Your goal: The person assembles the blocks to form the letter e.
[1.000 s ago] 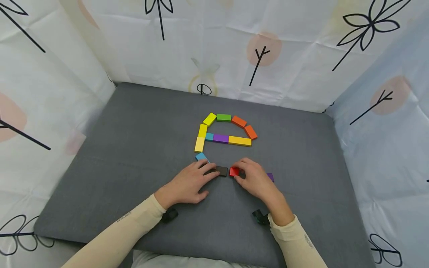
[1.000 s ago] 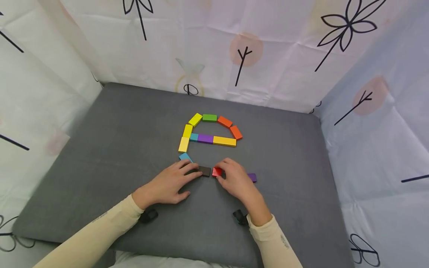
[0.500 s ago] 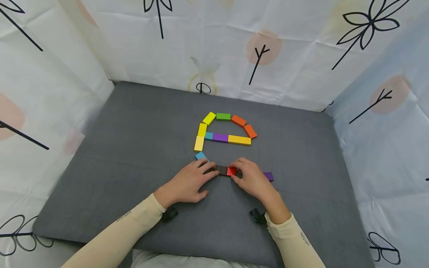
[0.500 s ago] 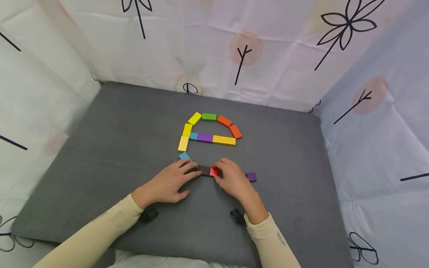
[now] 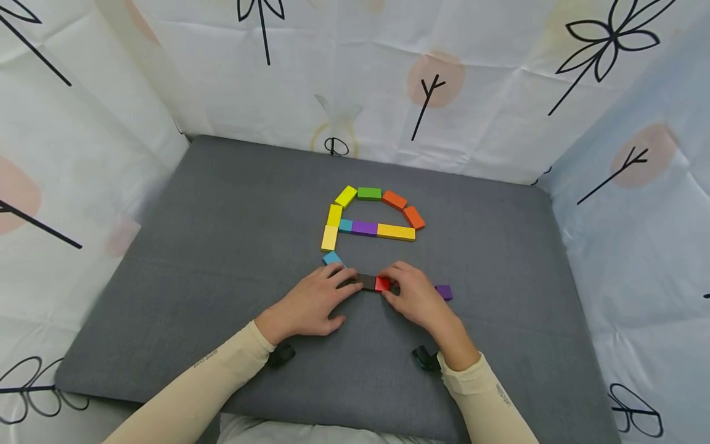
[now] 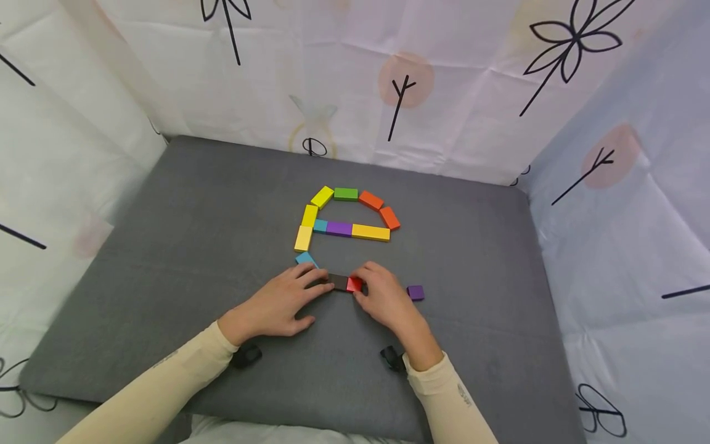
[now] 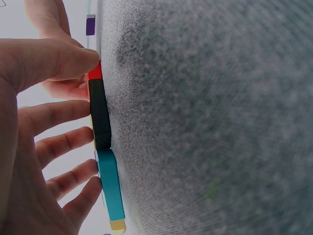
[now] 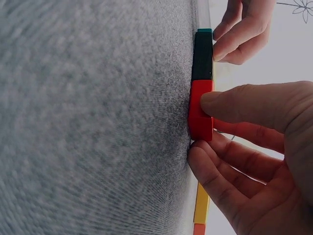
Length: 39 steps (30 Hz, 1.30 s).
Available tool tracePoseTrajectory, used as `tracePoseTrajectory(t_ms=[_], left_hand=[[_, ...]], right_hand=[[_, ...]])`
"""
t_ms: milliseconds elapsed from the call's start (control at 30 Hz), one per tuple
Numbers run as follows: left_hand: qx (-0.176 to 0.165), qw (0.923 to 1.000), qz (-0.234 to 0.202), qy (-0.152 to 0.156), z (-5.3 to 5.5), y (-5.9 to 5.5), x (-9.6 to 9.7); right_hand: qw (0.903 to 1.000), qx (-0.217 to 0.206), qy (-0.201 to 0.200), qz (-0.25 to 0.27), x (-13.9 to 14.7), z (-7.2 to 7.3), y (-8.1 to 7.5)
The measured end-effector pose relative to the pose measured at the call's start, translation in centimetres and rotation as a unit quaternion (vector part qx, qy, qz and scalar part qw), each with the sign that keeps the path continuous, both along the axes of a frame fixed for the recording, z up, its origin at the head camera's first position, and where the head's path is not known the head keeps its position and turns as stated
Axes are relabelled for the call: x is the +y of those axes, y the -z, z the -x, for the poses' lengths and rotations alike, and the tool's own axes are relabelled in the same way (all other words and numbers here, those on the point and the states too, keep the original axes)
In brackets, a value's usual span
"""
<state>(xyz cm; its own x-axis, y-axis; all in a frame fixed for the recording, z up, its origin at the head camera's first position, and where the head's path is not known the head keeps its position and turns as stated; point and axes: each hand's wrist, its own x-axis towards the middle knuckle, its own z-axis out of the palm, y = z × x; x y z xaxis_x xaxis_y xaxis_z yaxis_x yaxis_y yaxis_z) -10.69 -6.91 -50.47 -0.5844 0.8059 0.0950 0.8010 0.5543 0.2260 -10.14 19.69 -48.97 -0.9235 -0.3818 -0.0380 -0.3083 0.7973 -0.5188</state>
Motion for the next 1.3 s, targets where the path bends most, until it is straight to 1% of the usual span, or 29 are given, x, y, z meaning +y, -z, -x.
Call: tracePoseTrajectory(t_ms=[400,533,633,800,933,1033,1133,1300], left_hand=[[0.002,1.0,0.003,-0.003,0.1,0.3,0.1],[0.0,1.0,0.004,-0.003,0.1,0.4,0.1],[-0.004,1.0,0.007,-0.004,0.1,0.4,0.1],[-0.007,0.9999,0.012,-0.004,0.2,0.3,0.1],[-0.004,0.9999,0.01,-0.004,0.3,0.4,0.0],[-0.005,0.9999,0.008,-0.006,0.3,0.4,-0.1],[-0.006,0.9999,0.008,-0.006,0.3,0.4,-0.1],[-0.011,0.9999,0.008,-0.004,0.2,0.4,0.0]], right_hand=[[0.9997,-0.022,-0.001,0.009,0.3,0.1,-0.4],[0.9998,-0.014,-0.003,0.017,0.5,-0.1,-0.4],[0.9995,-0.006,0.005,0.029,1.0,-0.4,-1.1],[0.9986,0.02,0.018,0.047,3.1,-0.8,-3.2],[0.9978,0.042,0.032,0.039,5.6,-0.9,-4.6],[0.9976,0.039,0.049,0.03,7.4,-1.0,-5.3],[0.9974,0.028,0.062,0.022,9.1,-1.3,-5.7],[0.9974,0.0,0.071,0.002,10.7,-2.0,-6.2]])
